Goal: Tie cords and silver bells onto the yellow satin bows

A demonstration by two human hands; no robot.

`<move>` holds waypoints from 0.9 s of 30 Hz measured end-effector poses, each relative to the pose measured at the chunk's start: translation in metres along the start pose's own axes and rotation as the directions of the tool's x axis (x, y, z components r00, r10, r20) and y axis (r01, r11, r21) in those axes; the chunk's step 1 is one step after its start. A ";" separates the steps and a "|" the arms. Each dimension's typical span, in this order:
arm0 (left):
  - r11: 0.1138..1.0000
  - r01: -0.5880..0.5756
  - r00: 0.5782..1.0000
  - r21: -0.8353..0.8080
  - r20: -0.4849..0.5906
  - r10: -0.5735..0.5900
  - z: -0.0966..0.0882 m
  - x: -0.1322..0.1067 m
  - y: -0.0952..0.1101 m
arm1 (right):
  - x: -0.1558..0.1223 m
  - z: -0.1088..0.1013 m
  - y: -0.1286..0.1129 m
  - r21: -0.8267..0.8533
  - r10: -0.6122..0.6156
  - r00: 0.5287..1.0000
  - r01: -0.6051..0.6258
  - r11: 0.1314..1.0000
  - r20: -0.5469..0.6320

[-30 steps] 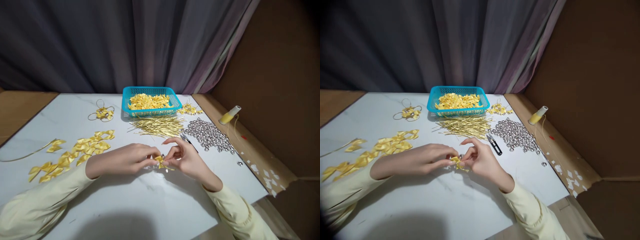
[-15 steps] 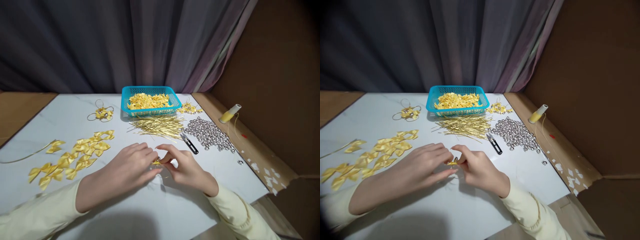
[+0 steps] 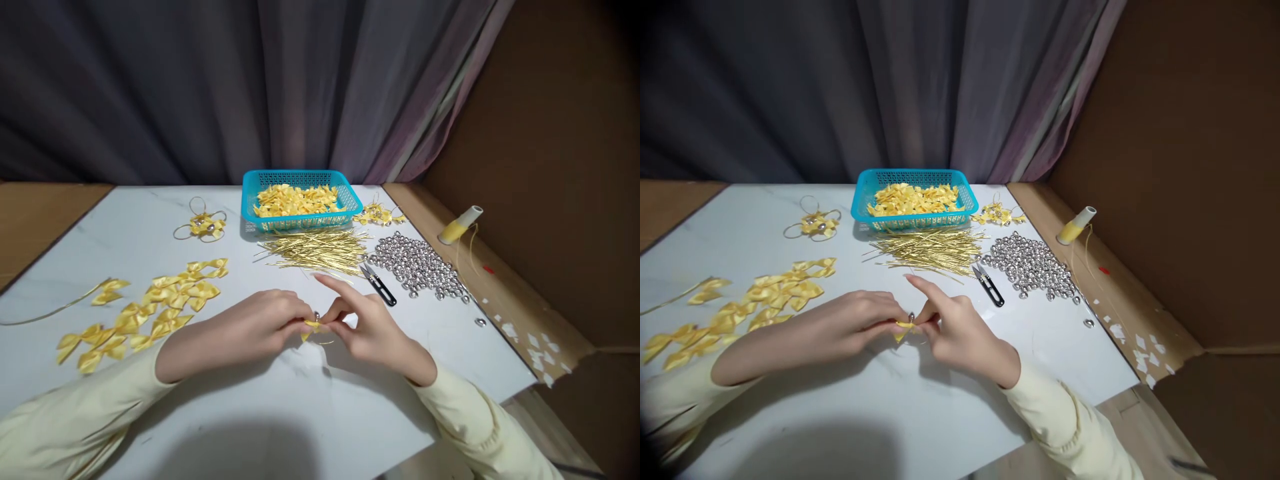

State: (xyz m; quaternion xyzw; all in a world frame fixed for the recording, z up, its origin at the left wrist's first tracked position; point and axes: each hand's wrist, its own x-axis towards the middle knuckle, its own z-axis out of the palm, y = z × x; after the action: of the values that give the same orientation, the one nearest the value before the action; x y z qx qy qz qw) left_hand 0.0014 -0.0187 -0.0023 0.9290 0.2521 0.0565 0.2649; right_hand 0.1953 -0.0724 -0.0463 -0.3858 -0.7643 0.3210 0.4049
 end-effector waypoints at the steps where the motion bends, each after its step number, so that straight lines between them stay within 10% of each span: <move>1: 0.999 0.013 1.000 -0.032 0.018 -0.012 -0.001 0.001 -0.001 | 0.001 0.000 0.000 0.025 0.014 1.000 -0.013 1.000 -0.010; 11: 0.956 0.164 0.975 -0.242 0.185 -0.121 -0.009 0.006 0.002 | 0.005 -0.005 -0.002 0.288 0.221 0.975 -0.220 0.932 0.029; 18: 0.910 0.240 0.952 -0.338 0.266 -0.152 -0.013 0.008 0.003 | 0.006 -0.013 0.002 0.416 0.332 0.887 -0.447 0.792 0.321; 27: 0.893 0.284 0.935 -0.348 0.308 -0.177 -0.011 0.008 0.005 | 0.003 -0.013 -0.011 0.076 0.172 0.938 -0.203 0.976 0.302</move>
State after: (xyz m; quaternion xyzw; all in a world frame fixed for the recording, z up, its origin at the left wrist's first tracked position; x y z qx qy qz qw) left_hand 0.0076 -0.0133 0.0096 0.8203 0.3072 -0.0531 0.4795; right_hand 0.2023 -0.0731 -0.0303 -0.3830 -0.7575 0.4519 0.2743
